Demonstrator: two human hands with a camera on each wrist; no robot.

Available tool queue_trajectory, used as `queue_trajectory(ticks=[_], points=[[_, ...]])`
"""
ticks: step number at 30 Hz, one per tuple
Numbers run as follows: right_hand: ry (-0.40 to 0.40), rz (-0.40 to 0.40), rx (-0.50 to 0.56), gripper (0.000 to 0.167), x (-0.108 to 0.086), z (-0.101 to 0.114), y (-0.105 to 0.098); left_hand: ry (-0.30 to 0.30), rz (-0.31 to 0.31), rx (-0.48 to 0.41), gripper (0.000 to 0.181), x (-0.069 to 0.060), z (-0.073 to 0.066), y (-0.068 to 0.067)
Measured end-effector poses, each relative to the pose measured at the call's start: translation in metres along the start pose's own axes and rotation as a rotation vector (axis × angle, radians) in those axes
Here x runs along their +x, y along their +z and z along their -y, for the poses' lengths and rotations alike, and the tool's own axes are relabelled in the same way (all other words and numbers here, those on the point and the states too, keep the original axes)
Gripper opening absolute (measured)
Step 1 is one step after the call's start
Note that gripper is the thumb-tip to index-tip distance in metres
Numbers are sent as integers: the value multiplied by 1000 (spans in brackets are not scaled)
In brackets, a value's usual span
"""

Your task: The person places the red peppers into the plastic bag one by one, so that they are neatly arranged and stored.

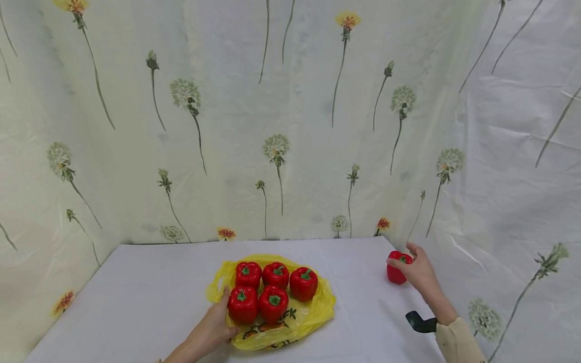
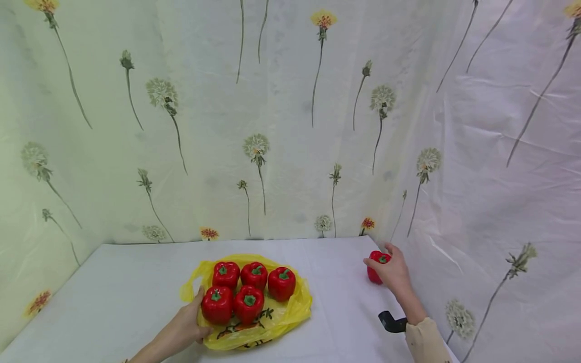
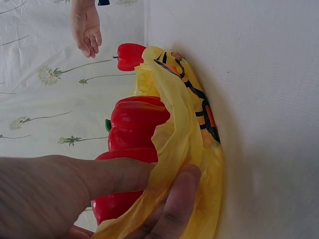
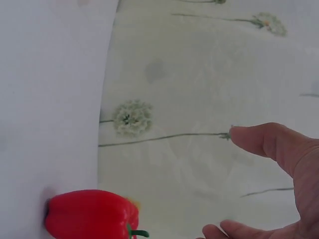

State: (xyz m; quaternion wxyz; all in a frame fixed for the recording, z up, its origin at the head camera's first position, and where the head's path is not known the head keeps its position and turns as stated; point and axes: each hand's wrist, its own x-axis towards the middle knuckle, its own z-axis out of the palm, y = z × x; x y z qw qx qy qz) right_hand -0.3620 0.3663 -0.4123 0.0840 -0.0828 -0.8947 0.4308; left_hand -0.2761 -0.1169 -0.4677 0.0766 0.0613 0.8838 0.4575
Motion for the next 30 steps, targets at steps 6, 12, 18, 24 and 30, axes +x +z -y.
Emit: queue_trajectory(ticks=[6, 12, 18, 24, 30], points=[[43, -39, 48, 100, 11, -17, 1, 13, 3, 2, 106, 0, 1, 0], [87, -49, 48, 103, 17, -26, 1, 28, -4, 9, 107, 0, 2, 0], [104, -27, 29, 100, 19, -32, 2, 22, -6, 10, 106, 1, 3, 1], [112, -21, 30, 101, 25, -40, 4, 21, -7, 10, 106, 1, 3, 1], [123, -31, 38, 101, 29, -45, 8, 8, -13, 17, 106, 0, 2, 1]])
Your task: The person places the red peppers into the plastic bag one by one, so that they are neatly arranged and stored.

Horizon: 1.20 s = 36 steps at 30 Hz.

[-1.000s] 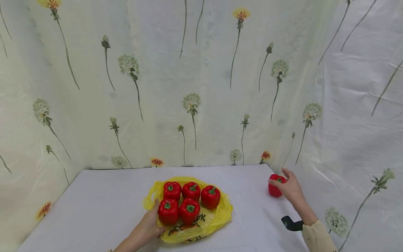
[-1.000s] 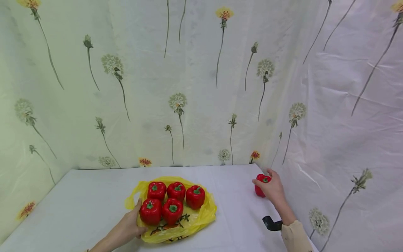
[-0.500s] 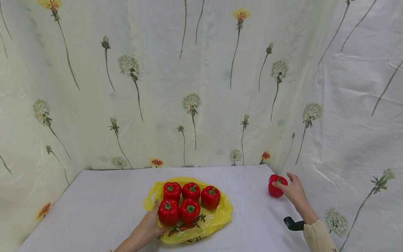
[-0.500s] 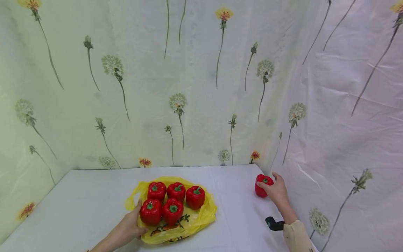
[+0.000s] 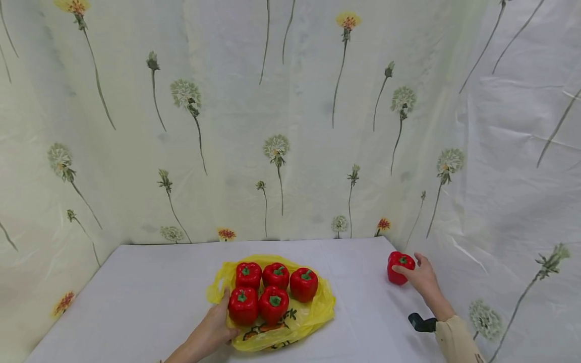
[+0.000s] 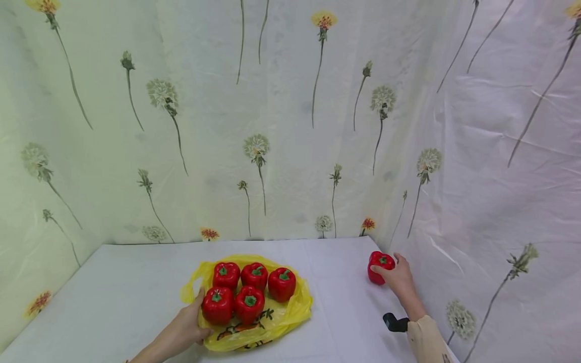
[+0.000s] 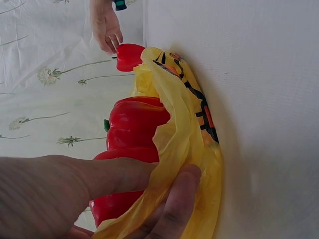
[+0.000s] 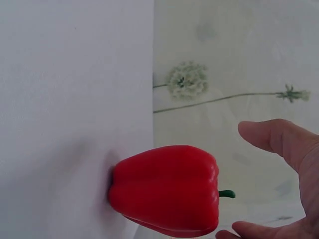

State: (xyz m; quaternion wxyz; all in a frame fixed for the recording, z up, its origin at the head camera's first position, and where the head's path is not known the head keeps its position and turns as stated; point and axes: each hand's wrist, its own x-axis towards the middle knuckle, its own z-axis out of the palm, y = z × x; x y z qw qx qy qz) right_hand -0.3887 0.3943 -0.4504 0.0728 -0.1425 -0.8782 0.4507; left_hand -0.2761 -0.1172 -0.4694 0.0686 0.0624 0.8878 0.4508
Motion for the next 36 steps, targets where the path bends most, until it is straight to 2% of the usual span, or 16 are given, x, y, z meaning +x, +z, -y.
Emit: queue_trajectory(ticks=[14, 29, 36], points=[[50, -7, 12, 103, 17, -16, 7, -5, 10, 6, 106, 1, 1, 0], [14, 12, 23, 99, 28, -28, 15, 12, 0, 23, 106, 1, 1, 0], [14, -5, 41, 96, 32, -31, 20, 12, -4, 21, 107, 1, 1, 0]])
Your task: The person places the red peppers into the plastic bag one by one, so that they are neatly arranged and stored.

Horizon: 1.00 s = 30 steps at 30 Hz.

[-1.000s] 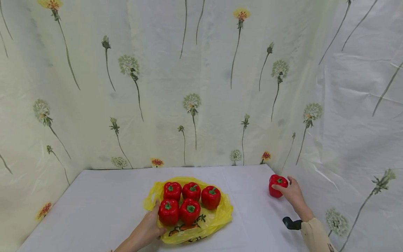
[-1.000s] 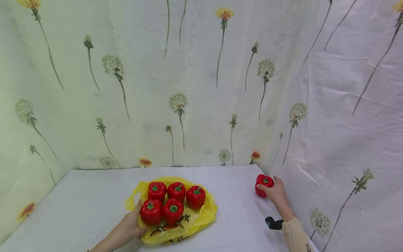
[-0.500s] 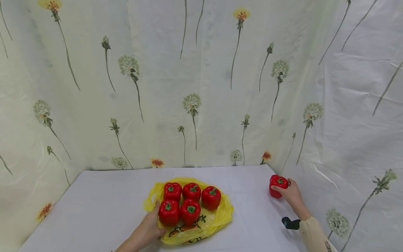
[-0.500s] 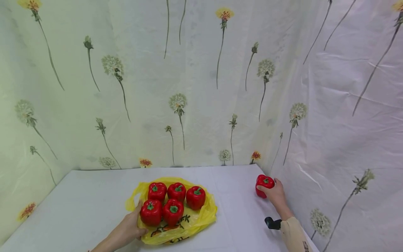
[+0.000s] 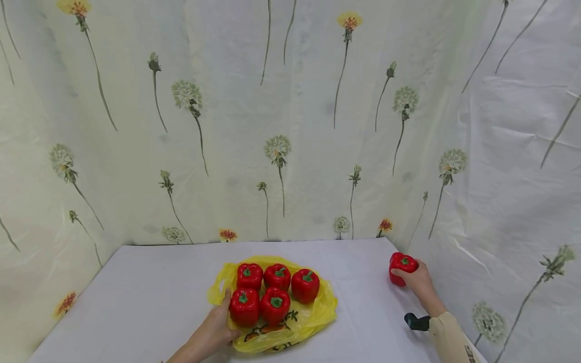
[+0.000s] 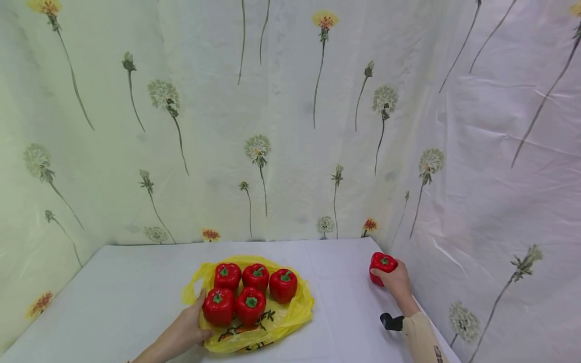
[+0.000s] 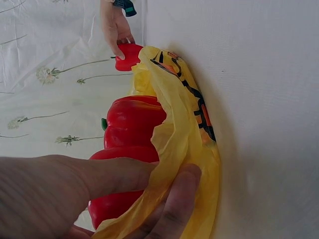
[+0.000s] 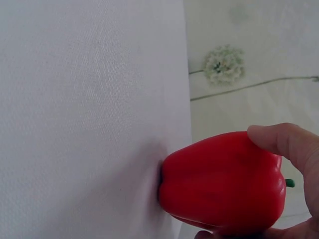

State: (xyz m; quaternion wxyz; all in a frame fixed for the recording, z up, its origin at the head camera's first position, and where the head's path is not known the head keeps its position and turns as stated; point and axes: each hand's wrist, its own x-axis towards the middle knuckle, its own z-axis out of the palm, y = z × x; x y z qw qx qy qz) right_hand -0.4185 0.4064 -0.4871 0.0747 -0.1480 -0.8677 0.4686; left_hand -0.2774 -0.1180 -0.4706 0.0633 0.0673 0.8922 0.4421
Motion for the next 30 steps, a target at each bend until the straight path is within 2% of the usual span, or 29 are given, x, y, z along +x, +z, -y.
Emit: queue_trajectory(ticks=[8, 15, 22, 30], points=[[16, -22, 16, 99, -3, -1, 0, 20, 6, -19, 107, 0, 1, -1], [71, -40, 22, 100, -4, -4, -1, 9, 9, -19, 107, 0, 0, -1], [42, -32, 21, 99, -9, -1, 0, 40, 4, -13, 107, 0, -1, -3], [33, -26, 5, 105, -16, 9, 2, 80, 8, -26, 108, 0, 0, -3]])
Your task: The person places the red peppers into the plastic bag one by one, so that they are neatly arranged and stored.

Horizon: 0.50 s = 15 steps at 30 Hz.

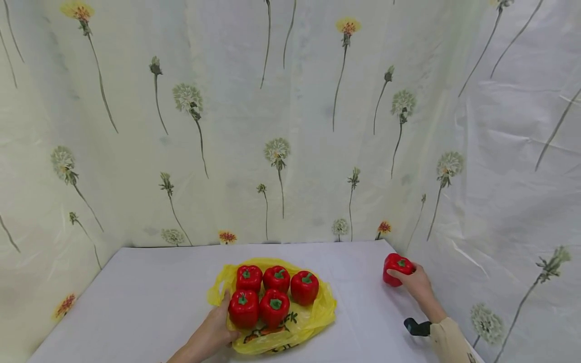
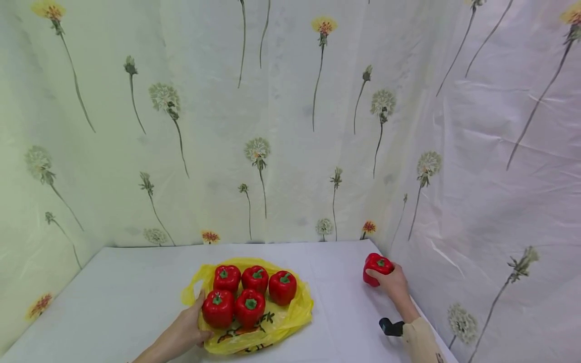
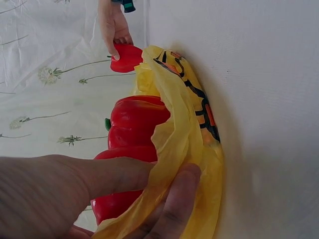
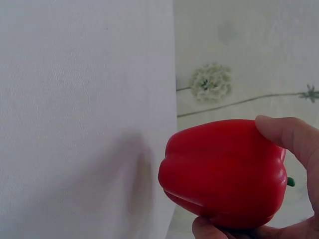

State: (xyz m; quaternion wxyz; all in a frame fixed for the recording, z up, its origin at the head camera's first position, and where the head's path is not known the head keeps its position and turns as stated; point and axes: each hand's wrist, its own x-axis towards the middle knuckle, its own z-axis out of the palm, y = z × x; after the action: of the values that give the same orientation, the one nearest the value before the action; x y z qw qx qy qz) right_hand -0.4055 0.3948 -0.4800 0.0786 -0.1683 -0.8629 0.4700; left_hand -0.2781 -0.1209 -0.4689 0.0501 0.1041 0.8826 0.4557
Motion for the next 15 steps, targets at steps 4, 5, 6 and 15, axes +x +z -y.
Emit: queue_trajectory(ticks=[4, 5, 6, 15], points=[[7, 6, 7, 107, -3, 7, 3, 2, -1, 2, 108, 0, 1, 0], [3, 15, 10, 109, -5, 9, 3, 1, -1, 2, 108, 0, 1, 0], [-4, 14, 9, 109, -6, 10, 4, 0, -1, 1, 108, 0, 1, 0], [-46, 75, -6, 111, -22, 23, 8, -26, -6, 17, 107, 0, 0, 1]])
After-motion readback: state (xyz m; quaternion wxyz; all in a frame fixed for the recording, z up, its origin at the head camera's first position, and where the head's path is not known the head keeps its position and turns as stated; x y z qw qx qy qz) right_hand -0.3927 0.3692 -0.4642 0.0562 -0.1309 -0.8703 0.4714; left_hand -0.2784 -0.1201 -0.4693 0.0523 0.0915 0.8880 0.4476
